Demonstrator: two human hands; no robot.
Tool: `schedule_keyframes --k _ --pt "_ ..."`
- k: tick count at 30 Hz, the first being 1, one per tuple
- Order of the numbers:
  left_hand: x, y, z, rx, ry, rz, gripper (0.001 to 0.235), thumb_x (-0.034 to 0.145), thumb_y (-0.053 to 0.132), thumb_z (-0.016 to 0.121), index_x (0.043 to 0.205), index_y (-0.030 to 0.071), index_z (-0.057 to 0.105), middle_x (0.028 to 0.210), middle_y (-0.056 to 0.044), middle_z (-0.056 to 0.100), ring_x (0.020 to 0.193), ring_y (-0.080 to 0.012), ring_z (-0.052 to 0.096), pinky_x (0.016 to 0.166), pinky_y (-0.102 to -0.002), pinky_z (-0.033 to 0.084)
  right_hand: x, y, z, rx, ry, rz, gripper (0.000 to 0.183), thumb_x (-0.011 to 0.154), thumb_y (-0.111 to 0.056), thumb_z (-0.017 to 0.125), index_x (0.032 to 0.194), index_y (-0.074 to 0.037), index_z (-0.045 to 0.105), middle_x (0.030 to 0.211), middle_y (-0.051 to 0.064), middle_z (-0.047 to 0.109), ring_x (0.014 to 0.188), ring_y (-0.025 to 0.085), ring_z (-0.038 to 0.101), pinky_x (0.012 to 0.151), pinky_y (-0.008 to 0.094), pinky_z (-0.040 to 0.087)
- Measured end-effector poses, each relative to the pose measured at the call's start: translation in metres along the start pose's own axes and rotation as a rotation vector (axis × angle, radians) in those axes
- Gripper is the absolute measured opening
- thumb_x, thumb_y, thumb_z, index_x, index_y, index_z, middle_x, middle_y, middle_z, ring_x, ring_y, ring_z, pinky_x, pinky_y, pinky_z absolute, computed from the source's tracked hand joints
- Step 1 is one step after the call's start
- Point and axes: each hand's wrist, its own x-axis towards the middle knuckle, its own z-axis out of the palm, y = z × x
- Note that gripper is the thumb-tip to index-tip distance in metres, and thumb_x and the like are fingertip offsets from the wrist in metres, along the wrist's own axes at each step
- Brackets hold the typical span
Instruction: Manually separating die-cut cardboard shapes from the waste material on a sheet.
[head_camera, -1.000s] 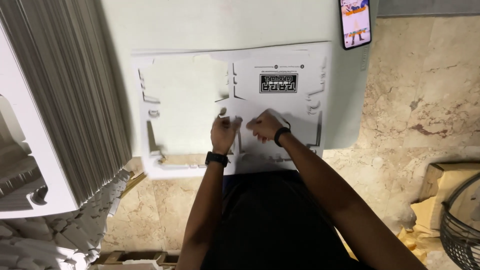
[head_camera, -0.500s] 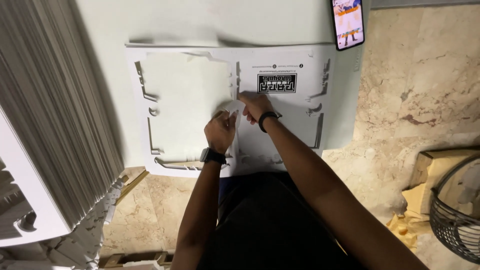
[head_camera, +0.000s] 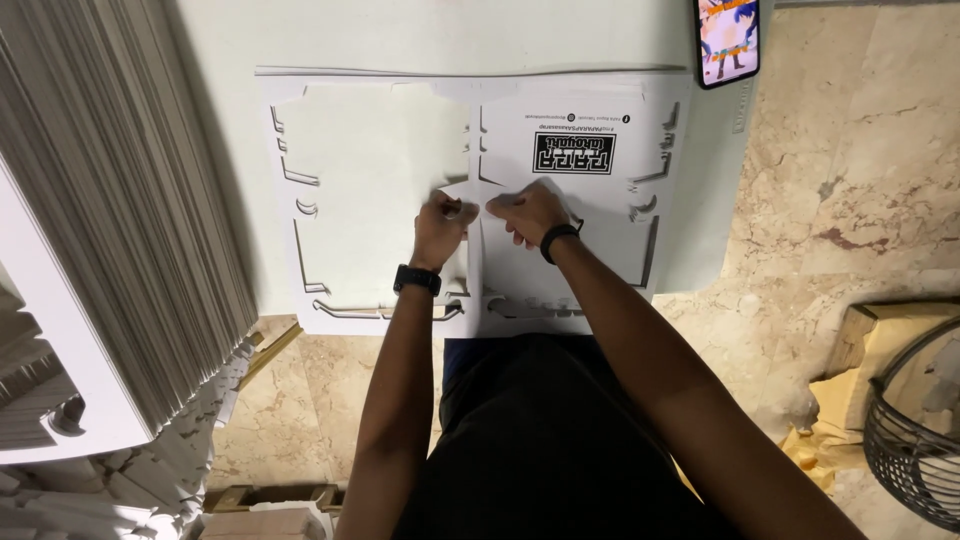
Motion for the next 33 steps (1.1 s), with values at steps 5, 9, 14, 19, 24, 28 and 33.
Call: schedule_keyframes --k 5,9,14,19,24,28,33 --pt "0.004 0.008 -0.002 0.083 -0.053 0.002 0.035 0.092 0.026 0.072 0.097 -0.006 0.061 0.073 -0.012 0.067 0.062 -0.0197 0.072 0.060 -0.033 0.065 0.007 0.004 -0.002 -0.040 -0.034 0.052 0.038 0.083 -0.034 0.074 0.072 0.002 0.069 0.060 0.012 0.067 0.047 0.018 0.065 0.041 0.029 0.052" --pt "0.003 0.009 0.000 0.169 -0.046 0.054 0.032 0.092 0.026 0.071 0.097 -0.005 0.064 0.067 -0.010 0.068 0.061 -0.0220 0.073 0.059 -0.037 0.063 0.023 0.015 0.004 -0.091 -0.015 0.072 0.036 0.082 -0.037 0.073 0.068 -0.004 0.071 0.054 0.009 0.066 0.044 0.017 0.064 0.041 0.027 0.052" --pt "-0.020 0.031 0.022 0.611 0.105 0.160 0.027 0.096 0.023 0.060 0.090 -0.002 0.069 0.075 -0.021 0.074 0.080 -0.0420 0.075 0.073 -0.054 0.059 0.007 -0.005 -0.001 -0.078 -0.013 0.099 0.033 0.079 -0.040 0.074 0.076 -0.007 0.069 0.059 0.007 0.068 0.049 0.017 0.065 0.046 0.027 0.053" --pt "-0.029 0.059 0.010 0.418 0.077 0.116 0.029 0.092 0.029 0.065 0.084 0.002 0.067 0.068 -0.014 0.070 0.069 -0.0334 0.074 0.069 -0.047 0.059 0.013 0.009 -0.002 -0.097 -0.036 0.079 0.036 0.084 -0.038 0.071 0.101 -0.006 0.064 0.070 0.004 0.072 0.057 0.014 0.070 0.056 0.027 0.055" --pt "-0.007 0.030 0.012 0.393 -0.006 0.086 0.041 0.090 0.034 0.065 0.056 0.011 0.063 0.046 -0.004 0.063 0.051 -0.0256 0.071 0.059 -0.037 0.054 0.022 0.017 0.006 -0.088 -0.016 0.087 0.033 0.084 -0.040 0.070 0.100 -0.011 0.067 0.062 0.000 0.070 0.053 0.012 0.066 0.052 0.023 0.051" --pt "-0.006 0.015 0.028 0.714 0.184 0.378 0.031 0.090 0.021 0.062 0.067 0.001 0.069 0.057 -0.021 0.064 0.060 -0.0408 0.071 0.046 -0.048 0.053 0.009 0.005 0.001 -0.098 -0.006 0.103 0.032 0.084 -0.038 0.070 0.101 -0.012 0.066 0.063 -0.001 0.071 0.057 0.011 0.067 0.057 0.023 0.050" --pt "-0.019 0.063 0.003 0.057 -0.067 -0.033 0.040 0.086 0.024 0.067 0.096 -0.014 0.071 0.090 -0.029 0.073 0.075 -0.0400 0.076 0.061 -0.046 0.067 0.026 0.016 0.009 -0.138 -0.021 0.072 0.025 0.085 -0.039 0.066 0.093 -0.016 0.072 0.061 -0.002 0.072 0.056 0.010 0.066 0.059 0.023 0.050"
